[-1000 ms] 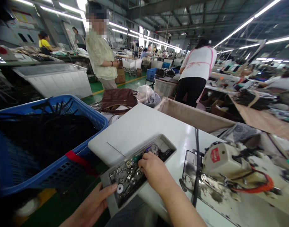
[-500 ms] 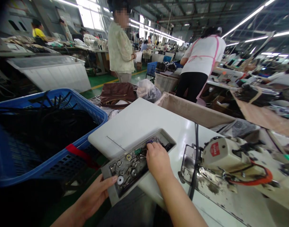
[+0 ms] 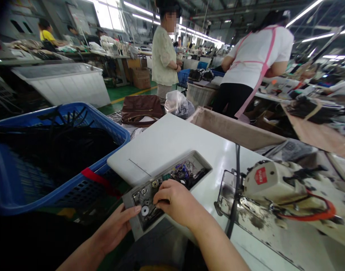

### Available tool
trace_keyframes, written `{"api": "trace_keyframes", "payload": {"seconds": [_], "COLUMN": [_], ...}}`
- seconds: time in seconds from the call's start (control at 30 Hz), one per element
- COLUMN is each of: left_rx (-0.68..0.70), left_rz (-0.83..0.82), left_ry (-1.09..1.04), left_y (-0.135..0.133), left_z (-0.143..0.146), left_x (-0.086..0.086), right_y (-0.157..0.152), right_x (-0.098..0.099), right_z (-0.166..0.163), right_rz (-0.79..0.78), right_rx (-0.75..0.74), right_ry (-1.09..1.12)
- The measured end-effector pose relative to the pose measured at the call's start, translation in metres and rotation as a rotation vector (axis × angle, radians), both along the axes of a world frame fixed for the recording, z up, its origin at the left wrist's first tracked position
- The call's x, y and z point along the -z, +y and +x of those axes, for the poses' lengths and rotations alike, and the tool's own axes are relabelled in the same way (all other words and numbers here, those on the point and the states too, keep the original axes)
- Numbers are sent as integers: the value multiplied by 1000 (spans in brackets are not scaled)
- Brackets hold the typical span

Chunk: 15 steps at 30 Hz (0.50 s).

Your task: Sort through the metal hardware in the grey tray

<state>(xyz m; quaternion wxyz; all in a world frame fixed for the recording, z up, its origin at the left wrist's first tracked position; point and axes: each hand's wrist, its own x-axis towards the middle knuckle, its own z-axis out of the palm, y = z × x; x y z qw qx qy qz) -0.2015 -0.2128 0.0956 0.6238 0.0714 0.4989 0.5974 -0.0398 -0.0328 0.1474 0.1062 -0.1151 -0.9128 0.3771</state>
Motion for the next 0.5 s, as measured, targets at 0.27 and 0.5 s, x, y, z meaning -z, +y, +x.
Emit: {"api": "trace_keyframes", "payload": {"seconds": [0.27,0.5], "left_rx": [37,18], "left_rz": [40,21], "left_ry": [48,52], "left_y": [2,4], "left_z": [-1,6], "left_x": [-3,-1], "right_y": [-4,0], "right_x": [-10,-11], "right_z": [-16,-22], "right_rz": [87,206], "right_rx": [-206,-260], "right_ry": [-151,-217]}}
